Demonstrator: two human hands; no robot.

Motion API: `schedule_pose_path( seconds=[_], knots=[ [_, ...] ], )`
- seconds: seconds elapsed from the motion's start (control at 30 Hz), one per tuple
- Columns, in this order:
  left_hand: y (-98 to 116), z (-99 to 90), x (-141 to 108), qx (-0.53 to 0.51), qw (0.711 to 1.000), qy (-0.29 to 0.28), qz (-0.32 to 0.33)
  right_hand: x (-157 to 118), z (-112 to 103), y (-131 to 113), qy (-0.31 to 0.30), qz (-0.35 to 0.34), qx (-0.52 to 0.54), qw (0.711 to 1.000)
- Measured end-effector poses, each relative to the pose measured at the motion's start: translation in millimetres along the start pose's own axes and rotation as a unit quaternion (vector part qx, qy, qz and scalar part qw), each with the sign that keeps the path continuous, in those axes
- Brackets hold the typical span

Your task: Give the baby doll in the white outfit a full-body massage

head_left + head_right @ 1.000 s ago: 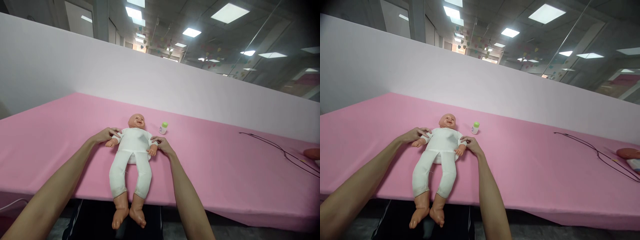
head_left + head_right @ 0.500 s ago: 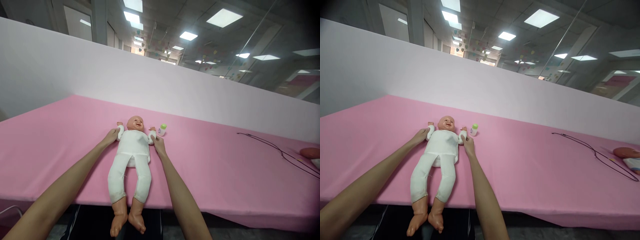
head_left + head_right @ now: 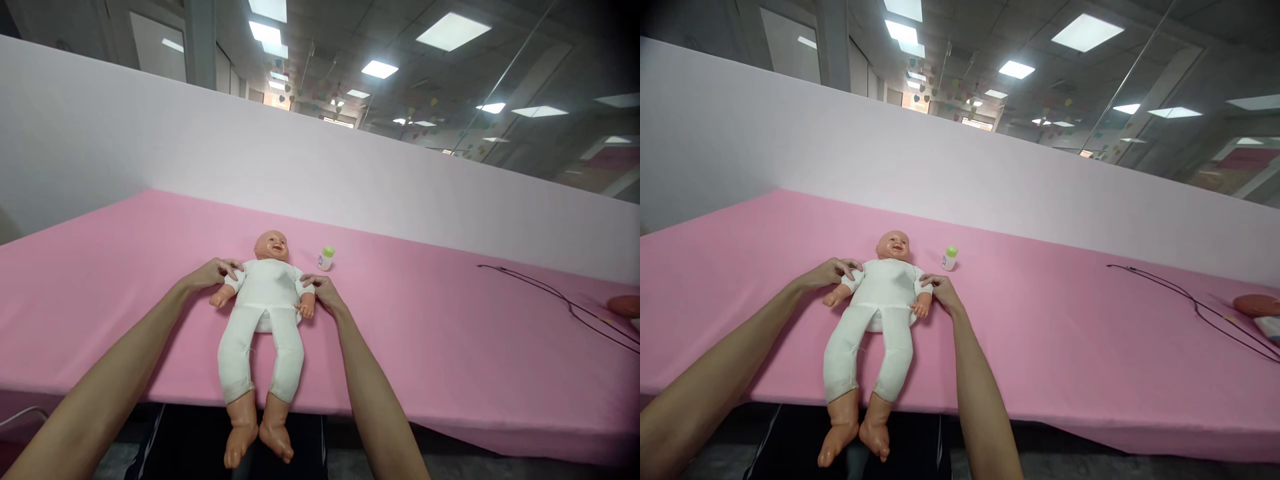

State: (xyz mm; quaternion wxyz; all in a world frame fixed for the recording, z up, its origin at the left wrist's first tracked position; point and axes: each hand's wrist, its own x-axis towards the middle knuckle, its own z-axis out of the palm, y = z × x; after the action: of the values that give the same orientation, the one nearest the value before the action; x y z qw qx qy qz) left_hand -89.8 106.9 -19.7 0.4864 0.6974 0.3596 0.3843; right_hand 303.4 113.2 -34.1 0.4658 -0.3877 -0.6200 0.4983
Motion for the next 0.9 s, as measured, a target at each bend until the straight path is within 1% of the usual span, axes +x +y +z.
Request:
schedule_pose_path(
  seconds=[0.03, 0.07, 0.17, 0.23, 0.3, 0.4, 0.47, 0.53, 0.6, 0.73, 0.8, 0.9],
  knots=[
    [1, 2.4, 1, -0.004, 1.000, 0.016, -0.002, 0, 1, 0, 0.005, 0.000, 0.003, 1.000],
    [2, 5.5, 1, -0.015, 0.999, 0.047, -0.002, 0, 1, -1, 0.014, 0.002, 0.006, 1.000],
    [0, 16.8, 7, -0.055, 0.985, 0.163, 0.005, 0, 7, -8, 0.043, 0.006, 0.027, 0.999],
    [-5, 23.4, 13, -0.066, 0.973, 0.222, 0.009, 0, 11, -13, 0.054, 0.006, 0.052, 0.997],
    [-12, 28.1, 19, -0.065, 0.966, 0.250, 0.003, 1, 14, -15, 0.065, 0.004, 0.058, 0.996],
    [-21, 32.5, 23, -0.032, 0.961, 0.273, -0.014, 2, 17, -12, 0.090, 0.001, -0.002, 0.996],
    [-22, 34.2, 24, -0.003, 0.959, 0.281, -0.039, 4, 17, -10, 0.104, 0.008, -0.041, 0.994],
    [-18, 34.3, 22, -0.005, 0.960, 0.273, -0.061, 4, 15, -9, 0.107, 0.017, -0.045, 0.993],
    [-12, 32.1, 20, -0.032, 0.967, 0.247, -0.061, 4, 12, -10, 0.091, 0.020, -0.011, 0.996],
    [-4, 20.2, 13, -0.094, 0.978, 0.186, -0.005, 3, 4, -8, 0.052, 0.027, 0.078, 0.995],
    [-5, 13.4, 11, -0.090, 0.986, 0.142, 0.015, 3, 0, -5, 0.045, 0.026, 0.075, 0.996],
    [-10, 7.6, 9, -0.052, 0.997, 0.057, 0.024, 3, -1, 1, 0.018, 0.013, 0.033, 0.999]
  ],
)
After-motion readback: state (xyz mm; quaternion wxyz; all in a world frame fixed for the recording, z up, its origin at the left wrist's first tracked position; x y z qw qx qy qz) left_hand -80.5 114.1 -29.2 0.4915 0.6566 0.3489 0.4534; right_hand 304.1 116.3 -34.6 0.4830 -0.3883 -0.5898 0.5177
